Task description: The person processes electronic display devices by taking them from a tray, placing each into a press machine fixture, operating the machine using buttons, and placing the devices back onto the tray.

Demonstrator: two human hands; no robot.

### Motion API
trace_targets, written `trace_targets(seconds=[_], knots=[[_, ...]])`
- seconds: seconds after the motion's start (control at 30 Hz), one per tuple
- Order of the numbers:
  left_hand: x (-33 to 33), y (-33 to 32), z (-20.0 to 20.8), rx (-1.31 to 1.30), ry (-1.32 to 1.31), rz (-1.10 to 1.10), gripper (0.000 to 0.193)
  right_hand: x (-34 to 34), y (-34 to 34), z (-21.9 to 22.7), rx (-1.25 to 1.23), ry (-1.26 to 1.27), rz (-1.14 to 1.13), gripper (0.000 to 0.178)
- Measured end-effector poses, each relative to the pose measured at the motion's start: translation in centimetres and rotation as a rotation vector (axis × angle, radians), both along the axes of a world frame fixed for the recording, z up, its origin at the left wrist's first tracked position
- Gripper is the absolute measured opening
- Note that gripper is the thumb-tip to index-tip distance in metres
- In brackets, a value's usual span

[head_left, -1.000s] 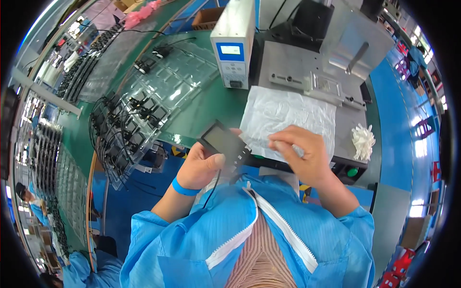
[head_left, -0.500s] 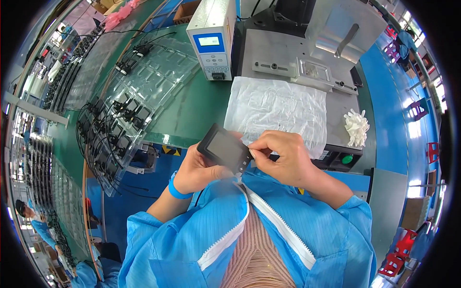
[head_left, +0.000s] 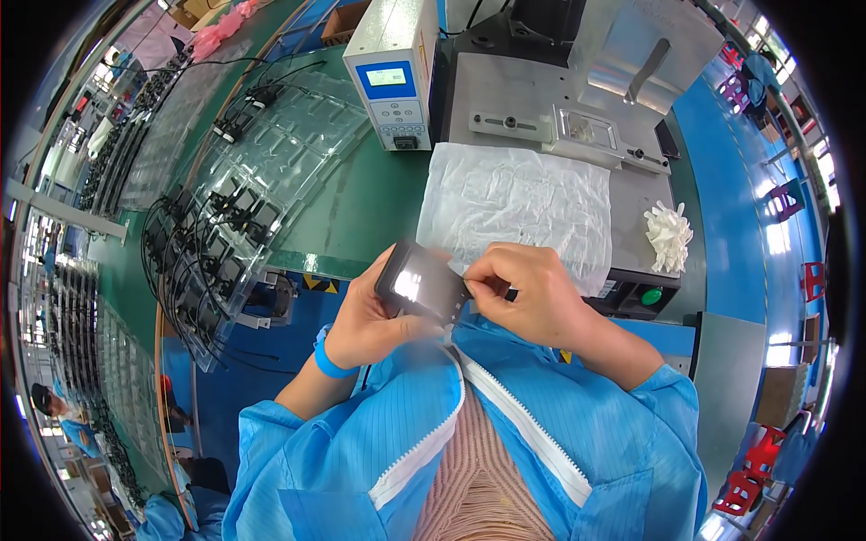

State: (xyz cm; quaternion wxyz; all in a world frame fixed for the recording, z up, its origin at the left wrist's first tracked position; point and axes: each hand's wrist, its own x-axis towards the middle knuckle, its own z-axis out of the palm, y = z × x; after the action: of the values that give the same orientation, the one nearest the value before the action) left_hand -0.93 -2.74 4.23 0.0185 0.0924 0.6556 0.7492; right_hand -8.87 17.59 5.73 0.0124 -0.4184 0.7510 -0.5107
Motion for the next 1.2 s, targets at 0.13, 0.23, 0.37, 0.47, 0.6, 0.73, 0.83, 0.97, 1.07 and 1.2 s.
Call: trace_targets(seconds=[0.13, 0.23, 0.37, 0.47, 0.6, 0.73, 0.83, 0.97, 1.07, 1.2], knots=[[-0.1, 0.3, -0.6, 0.030, 0.050, 0.004, 0.057, 0.0, -0.2, -0.6, -0.007, -0.053, -0.040, 0.011], [0.1, 0.3, -1.1, 0.207, 0.002, -0.011, 0.062, -0.2, 0.0, -0.8, -0.005, -0.159, -0.026, 0.011], [0.1, 0.4, -1.4, 0.451, -0.035, 0.002, 0.064, 0.5, 0.1, -0.8, 0.016, -0.214, 0.053, 0.011], [-0.3, 0.7, -1.4, 0.654, -0.002, 0.080, 0.056, 2.1, 0.2, -0.7, 0.001, -0.241, 0.276, 0.010], [-0.8, 1.1, -1.9, 0.461, 0.062, 0.251, 0.057, 2.3, 0.9, -0.1, 0.022, -0.579, 0.334, 0.009], [-0.8, 0.8, -2.8, 0.325, 0.125, 0.278, 0.058, 1.8, 2.6, 0.6, 0.041, -0.749, 0.337, 0.007], [-0.7, 0.4, -3.3, 0.255, 0.163, 0.253, 0.059, 1.0, 5.1, 0.8, 0.115, -0.687, 0.281, 0.006], [-1.0, -1.4, -3.3, 0.531, 0.038, 0.317, 0.063, 0.5, 9.8, 1.7, 0.111, -0.515, -0.044, 0.008], [-1.3, -1.4, -3.2, 0.484, 0.036, 0.252, 0.070, 0.1, 14.4, 1.3, -0.003, -0.469, -0.347, 0.012], [-1.7, -1.5, -1.4, 0.388, -0.129, 0.364, 0.068, -2.0, 18.1, 0.7, 0.086, -0.118, -0.837, 0.016]])
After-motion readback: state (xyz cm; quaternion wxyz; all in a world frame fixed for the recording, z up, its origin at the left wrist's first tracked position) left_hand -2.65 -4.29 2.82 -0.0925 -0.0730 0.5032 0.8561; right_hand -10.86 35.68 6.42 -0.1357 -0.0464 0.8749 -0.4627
